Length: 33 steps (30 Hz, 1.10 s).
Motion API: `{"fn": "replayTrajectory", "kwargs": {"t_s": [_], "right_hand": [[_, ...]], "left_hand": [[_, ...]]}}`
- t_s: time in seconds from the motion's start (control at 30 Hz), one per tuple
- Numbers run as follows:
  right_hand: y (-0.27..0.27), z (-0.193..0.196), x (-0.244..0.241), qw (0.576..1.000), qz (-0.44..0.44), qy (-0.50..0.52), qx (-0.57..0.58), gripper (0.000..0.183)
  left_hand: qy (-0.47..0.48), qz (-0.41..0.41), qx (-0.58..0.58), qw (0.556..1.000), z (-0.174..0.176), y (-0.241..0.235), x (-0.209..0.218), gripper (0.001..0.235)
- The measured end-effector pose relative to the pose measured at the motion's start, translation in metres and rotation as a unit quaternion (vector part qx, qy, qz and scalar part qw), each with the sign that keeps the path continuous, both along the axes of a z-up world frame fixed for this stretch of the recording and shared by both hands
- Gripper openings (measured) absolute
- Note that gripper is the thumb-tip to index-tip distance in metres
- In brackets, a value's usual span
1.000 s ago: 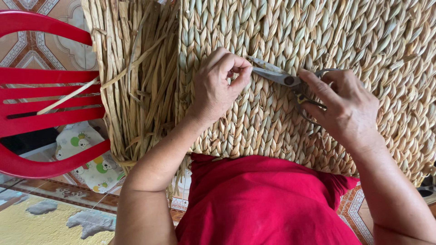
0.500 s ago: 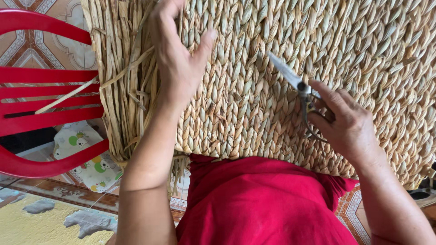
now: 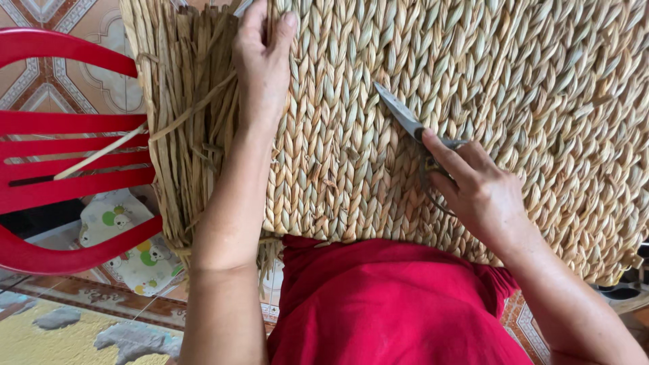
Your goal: The person uses scissors to trim the protruding ends of woven fibers on a large mat. They systematically cut the loose strands along the edges and surface to create a smooth, even finish.
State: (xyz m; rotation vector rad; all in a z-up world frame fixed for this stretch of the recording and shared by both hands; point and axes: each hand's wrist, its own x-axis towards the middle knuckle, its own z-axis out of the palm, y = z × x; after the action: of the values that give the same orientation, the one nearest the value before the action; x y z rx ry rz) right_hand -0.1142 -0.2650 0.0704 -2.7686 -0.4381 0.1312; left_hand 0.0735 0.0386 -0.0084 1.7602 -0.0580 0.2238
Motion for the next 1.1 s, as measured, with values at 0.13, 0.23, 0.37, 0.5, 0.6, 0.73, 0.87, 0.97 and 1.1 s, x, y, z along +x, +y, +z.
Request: {"fn": "replayTrajectory", "kwargs": {"t_s": [0.13,0.23,0.37,0.5,0.6,0.73,0.87,0.97,1.1], "right_hand": [[0.000,0.007,-0.013,0.998,-0.018,0.033,-0.047,0.059],[-0.002,0.012,-0.010,0.998,-0.017,0.039,-0.042,0.057],[-0.007,0.013,-0.014,0.997,-0.056,0.033,0.039,0.058],[0.001,0.007,-0.012,0.999,-0.020,0.025,-0.016,0.060],[0.000,0.007,-0.016,0.999,-0.017,-0.010,0.033,0.062],[-0.020,-0.005,-0.018,0.993,-0.045,0.019,0.106,0.058],[-0.035,-0.009,-0.010,0.998,-0.062,0.001,0.000,0.068],[-0.037,-0.009,0.013,0.994,-0.057,-0.015,-0.094,0.074],[-0.038,-0.012,0.039,0.989,-0.009,-0.068,-0.133,0.072]], "left_hand": [[0.001,0.005,0.027,1.000,-0.001,0.001,-0.005,0.026],[0.005,0.006,0.021,1.000,0.000,-0.002,0.001,0.024],[0.078,0.021,0.081,0.993,-0.002,-0.001,0.002,0.026],[-0.038,0.015,0.063,0.997,-0.004,-0.004,0.002,0.030],[-0.099,0.074,0.176,0.977,-0.001,-0.002,0.006,0.036],[-0.210,0.099,0.308,0.923,0.006,-0.013,-0.012,0.042],[-0.233,-0.109,0.338,0.905,0.013,-0.035,-0.023,0.041],[-0.256,-0.094,0.399,0.875,0.013,-0.047,-0.020,0.041],[-0.276,-0.063,0.371,0.885,0.007,-0.052,-0.003,0.025]]}}
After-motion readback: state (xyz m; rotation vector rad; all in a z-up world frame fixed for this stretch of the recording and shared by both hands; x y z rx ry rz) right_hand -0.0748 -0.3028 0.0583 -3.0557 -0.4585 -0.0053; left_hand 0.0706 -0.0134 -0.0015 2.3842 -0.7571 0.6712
